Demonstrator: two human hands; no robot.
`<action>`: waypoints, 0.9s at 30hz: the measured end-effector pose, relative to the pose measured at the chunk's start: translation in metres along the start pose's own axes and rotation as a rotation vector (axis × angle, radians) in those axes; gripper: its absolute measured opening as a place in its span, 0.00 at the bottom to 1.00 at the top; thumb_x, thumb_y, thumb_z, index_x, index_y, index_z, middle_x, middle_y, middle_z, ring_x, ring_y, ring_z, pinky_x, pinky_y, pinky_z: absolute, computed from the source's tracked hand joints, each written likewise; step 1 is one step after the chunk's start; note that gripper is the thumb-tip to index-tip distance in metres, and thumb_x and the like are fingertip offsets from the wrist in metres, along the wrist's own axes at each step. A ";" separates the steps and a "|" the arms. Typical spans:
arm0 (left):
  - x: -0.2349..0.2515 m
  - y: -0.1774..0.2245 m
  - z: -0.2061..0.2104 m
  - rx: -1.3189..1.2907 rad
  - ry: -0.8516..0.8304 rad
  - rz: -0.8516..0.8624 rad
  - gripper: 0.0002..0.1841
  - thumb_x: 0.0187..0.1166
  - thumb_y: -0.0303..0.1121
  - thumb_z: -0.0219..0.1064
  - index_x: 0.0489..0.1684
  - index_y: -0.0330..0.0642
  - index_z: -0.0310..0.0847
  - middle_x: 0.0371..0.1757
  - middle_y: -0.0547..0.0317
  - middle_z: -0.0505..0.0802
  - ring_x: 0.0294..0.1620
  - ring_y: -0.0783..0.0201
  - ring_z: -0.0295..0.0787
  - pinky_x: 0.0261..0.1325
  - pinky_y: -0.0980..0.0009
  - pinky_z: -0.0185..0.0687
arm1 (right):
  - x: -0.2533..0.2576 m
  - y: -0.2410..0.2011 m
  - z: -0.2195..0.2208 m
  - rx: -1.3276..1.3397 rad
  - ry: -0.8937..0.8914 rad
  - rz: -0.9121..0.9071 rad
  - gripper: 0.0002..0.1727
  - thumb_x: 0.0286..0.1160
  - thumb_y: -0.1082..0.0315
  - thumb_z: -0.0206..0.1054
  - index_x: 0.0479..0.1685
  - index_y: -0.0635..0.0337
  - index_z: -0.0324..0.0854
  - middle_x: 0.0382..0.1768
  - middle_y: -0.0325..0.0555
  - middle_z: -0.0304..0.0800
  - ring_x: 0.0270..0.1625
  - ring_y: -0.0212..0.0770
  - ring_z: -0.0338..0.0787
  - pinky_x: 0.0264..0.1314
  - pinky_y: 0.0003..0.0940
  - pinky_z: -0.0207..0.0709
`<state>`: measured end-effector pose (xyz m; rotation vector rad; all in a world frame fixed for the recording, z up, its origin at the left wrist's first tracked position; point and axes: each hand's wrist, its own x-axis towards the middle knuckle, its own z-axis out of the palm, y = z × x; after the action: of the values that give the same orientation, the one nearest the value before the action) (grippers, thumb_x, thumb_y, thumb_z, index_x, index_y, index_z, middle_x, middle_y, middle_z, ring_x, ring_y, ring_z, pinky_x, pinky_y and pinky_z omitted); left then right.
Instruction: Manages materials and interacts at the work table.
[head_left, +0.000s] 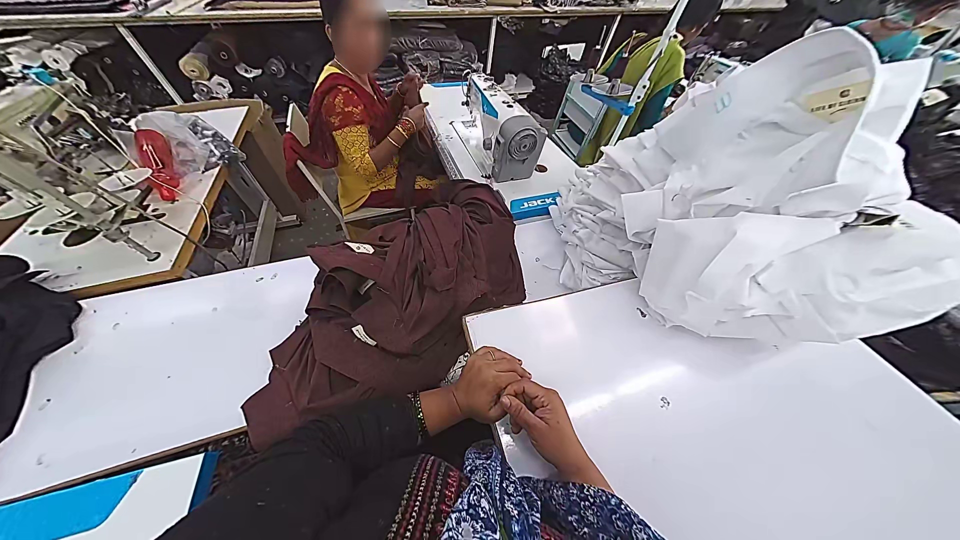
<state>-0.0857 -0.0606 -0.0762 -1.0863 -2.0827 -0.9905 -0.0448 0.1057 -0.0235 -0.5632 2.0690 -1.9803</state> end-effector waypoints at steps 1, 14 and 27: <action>0.000 0.000 0.000 0.001 0.003 0.004 0.28 0.83 0.48 0.45 0.29 0.42 0.91 0.46 0.53 0.99 0.55 0.56 0.94 0.63 0.61 0.80 | 0.000 0.000 0.000 -0.001 -0.001 -0.001 0.06 0.72 0.71 0.66 0.30 0.53 0.84 0.18 0.22 0.84 0.20 0.17 0.82 0.26 0.15 0.79; 0.001 0.001 0.001 0.001 0.025 -0.007 0.27 0.82 0.47 0.46 0.27 0.42 0.91 0.44 0.54 0.99 0.54 0.57 0.95 0.61 0.61 0.81 | 0.000 0.000 0.000 0.000 0.002 0.012 0.05 0.72 0.70 0.66 0.30 0.52 0.85 0.17 0.22 0.83 0.19 0.17 0.82 0.25 0.15 0.78; 0.001 0.001 0.001 0.009 0.022 0.002 0.28 0.82 0.47 0.45 0.26 0.43 0.90 0.44 0.54 0.99 0.54 0.56 0.95 0.60 0.61 0.81 | 0.000 0.000 0.000 0.013 0.003 0.004 0.06 0.72 0.70 0.66 0.30 0.52 0.85 0.17 0.22 0.84 0.19 0.17 0.82 0.25 0.15 0.79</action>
<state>-0.0853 -0.0591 -0.0757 -1.0680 -2.0663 -0.9866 -0.0445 0.1055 -0.0232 -0.5538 2.0557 -1.9921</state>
